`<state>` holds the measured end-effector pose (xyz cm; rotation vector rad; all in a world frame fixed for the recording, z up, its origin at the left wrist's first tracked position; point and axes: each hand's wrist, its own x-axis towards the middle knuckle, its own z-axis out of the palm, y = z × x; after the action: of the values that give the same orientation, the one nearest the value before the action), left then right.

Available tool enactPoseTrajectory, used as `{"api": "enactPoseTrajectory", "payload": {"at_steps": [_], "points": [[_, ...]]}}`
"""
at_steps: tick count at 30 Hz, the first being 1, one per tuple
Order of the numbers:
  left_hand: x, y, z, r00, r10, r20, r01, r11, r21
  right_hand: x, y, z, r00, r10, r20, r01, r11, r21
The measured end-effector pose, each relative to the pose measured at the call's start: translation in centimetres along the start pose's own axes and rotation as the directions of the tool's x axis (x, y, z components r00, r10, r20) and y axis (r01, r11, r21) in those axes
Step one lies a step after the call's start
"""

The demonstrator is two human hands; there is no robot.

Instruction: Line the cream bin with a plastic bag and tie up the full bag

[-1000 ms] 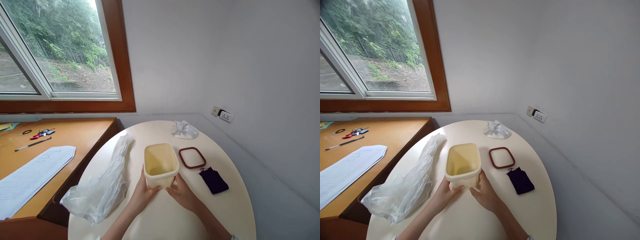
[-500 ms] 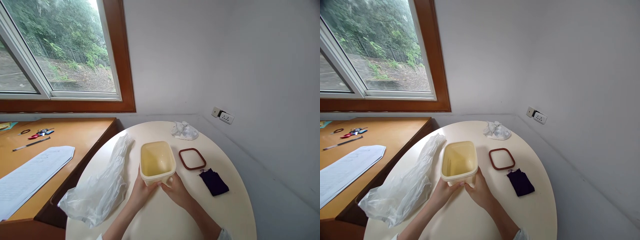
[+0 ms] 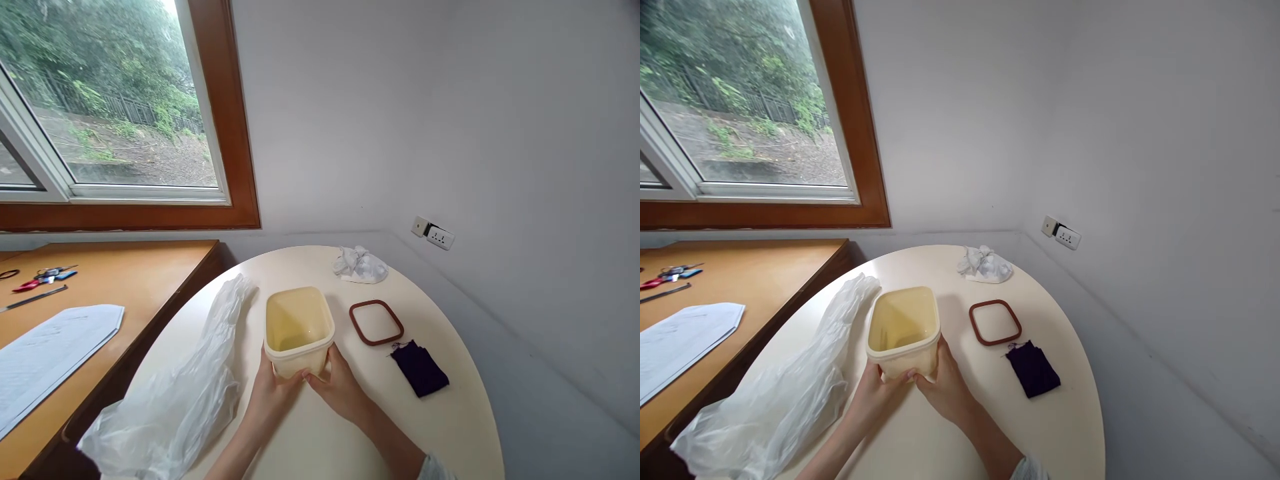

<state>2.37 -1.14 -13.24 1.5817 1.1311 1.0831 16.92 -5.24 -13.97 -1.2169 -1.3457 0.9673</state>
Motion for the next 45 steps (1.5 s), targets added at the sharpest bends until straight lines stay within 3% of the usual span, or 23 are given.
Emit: {"api": "enactPoseTrajectory", "payload": {"at_steps": [3,6,9,13,16,20,25,30,37,45], "points": [[0.0,0.0,-0.1,1.0,0.01,-0.006,-0.009,1.0,0.025,0.4,-0.8,-1.4,0.996,-0.06,0.073,0.069,0.99,-0.127],[0.0,-0.1,-0.4,0.999,0.023,-0.034,-0.021,0.999,0.043,2.4,-2.1,-4.4,0.977,-0.141,0.161,0.186,0.933,-0.309],[0.0,-0.3,-0.7,0.999,0.048,-0.023,-0.047,0.998,0.047,6.8,-3.3,-8.6,0.992,-0.12,0.048,0.126,0.82,-0.558],[0.0,-1.1,-1.0,0.995,0.079,-0.052,-0.075,0.994,0.081,14.4,-3.5,-14.4,0.983,-0.106,-0.149,-0.022,0.742,-0.67],[0.0,-1.7,-1.3,0.992,0.107,-0.068,-0.096,0.985,0.143,18.9,-2.3,-17.3,0.951,-0.057,-0.303,-0.191,0.661,-0.726],[-0.1,-2.2,-1.6,0.992,0.099,-0.073,-0.085,0.981,0.176,22.0,-0.1,-18.9,0.911,0.002,-0.412,-0.346,0.546,-0.763],[-0.3,-2.1,-1.7,0.991,0.105,-0.078,-0.09,0.98,0.175,23.9,2.3,-19.4,0.893,0.076,-0.444,-0.428,0.448,-0.785],[-0.5,-1.9,-1.1,0.966,0.141,-0.215,-0.111,0.983,0.145,25.4,3.5,-19.6,0.881,0.132,-0.455,-0.468,0.389,-0.793],[-0.4,-2.1,-0.8,0.958,0.152,-0.242,-0.125,0.985,0.122,25.0,3.7,-18.9,0.888,0.068,-0.455,-0.433,0.455,-0.778],[-0.4,-2.6,-1.9,0.984,0.131,-0.125,-0.113,0.984,0.139,23.9,0.5,-19.1,0.821,-0.113,-0.56,-0.298,0.751,-0.588]]}}
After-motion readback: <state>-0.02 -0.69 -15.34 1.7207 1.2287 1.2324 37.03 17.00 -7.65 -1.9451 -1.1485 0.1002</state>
